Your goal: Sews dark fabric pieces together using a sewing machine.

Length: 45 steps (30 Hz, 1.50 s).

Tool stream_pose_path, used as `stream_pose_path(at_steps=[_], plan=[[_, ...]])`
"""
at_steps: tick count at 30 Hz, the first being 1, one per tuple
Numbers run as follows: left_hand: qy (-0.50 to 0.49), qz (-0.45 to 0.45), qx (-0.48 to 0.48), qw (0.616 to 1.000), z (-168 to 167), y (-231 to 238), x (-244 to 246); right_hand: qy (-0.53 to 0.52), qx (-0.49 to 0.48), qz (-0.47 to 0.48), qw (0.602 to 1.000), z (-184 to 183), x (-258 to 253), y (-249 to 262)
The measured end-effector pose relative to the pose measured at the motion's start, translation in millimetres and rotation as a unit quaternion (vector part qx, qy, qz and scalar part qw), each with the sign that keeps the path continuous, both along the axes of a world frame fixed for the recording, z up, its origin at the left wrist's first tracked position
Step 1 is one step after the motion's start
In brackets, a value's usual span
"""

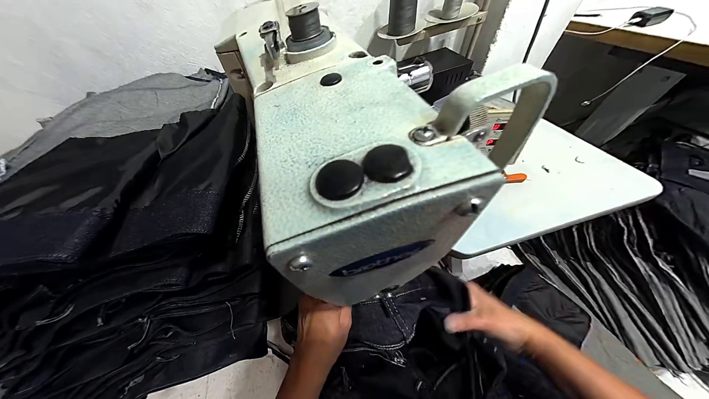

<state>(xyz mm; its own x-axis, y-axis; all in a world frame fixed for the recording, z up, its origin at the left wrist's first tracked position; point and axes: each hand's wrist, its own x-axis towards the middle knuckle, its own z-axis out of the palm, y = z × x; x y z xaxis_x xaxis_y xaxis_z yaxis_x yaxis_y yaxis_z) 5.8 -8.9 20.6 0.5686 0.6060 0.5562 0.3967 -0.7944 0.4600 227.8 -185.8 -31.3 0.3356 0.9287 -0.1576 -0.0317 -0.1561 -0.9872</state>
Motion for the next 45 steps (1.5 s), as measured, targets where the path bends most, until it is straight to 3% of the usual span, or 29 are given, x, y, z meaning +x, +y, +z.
stream_pose_path(at_steps=[2,5,8,11,13,17,21,26,28,29,32,36,38,39,41,45], plan=[[0.005,0.018,0.007,1.000,2.1,-0.9,0.9,0.133,0.020,0.032,0.990,0.3,-22.8,5.7],[0.050,0.043,0.000,0.998,4.2,10.5,-6.7,0.192,0.063,0.022,0.979,17.7,-22.9,5.4],[0.104,0.008,-0.121,0.987,14.3,22.5,-9.7,0.227,0.024,0.027,0.973,51.1,-8.6,7.8],[0.141,-0.003,-0.276,0.951,21.3,28.9,-11.8,0.253,-0.063,-0.015,0.965,51.3,-0.9,18.8],[0.135,0.010,-0.304,0.943,17.4,30.8,-12.1,0.248,-0.078,-0.037,0.965,46.8,-4.7,23.3],[0.179,0.026,-0.259,0.949,19.2,30.3,-4.5,0.230,-0.060,-0.069,0.969,44.5,-4.9,26.6],[0.142,-0.006,-0.085,0.986,16.8,24.0,-0.9,0.213,-0.043,-0.075,0.973,45.8,-2.4,28.5],[0.212,0.010,-0.191,0.958,28.4,24.0,0.2,0.216,-0.044,-0.072,0.973,46.4,-4.5,26.8],[0.115,-0.015,-0.058,0.992,0.3,30.4,-6.4,0.219,-0.031,-0.063,0.973,45.6,-4.1,25.1],[0.097,-0.020,-0.039,0.994,-4.9,31.7,-7.6,0.220,-0.033,-0.063,0.973,48.5,-4.4,25.1],[0.227,0.012,-0.200,0.953,24.4,23.1,-7.1,0.201,-0.072,-0.060,0.975,70.8,-6.9,30.0],[0.315,0.051,-0.283,0.904,46.1,22.5,0.8,0.198,-0.087,-0.049,0.975,78.7,-7.0,30.9],[0.319,0.044,-0.292,0.901,52.4,22.5,0.8,0.208,-0.077,-0.039,0.974,77.3,-6.6,27.6],[0.299,0.035,-0.277,0.912,50.5,21.9,-2.3,0.219,-0.059,-0.038,0.973,73.9,-7.7,23.9],[0.190,-0.020,-0.135,0.972,23.4,24.1,-15.6,0.230,-0.040,-0.030,0.972,65.3,-4.9,21.1],[0.137,-0.037,-0.088,0.986,18.0,23.5,-23.9,0.198,-0.046,0.000,0.979,46.5,8.0,21.3]])
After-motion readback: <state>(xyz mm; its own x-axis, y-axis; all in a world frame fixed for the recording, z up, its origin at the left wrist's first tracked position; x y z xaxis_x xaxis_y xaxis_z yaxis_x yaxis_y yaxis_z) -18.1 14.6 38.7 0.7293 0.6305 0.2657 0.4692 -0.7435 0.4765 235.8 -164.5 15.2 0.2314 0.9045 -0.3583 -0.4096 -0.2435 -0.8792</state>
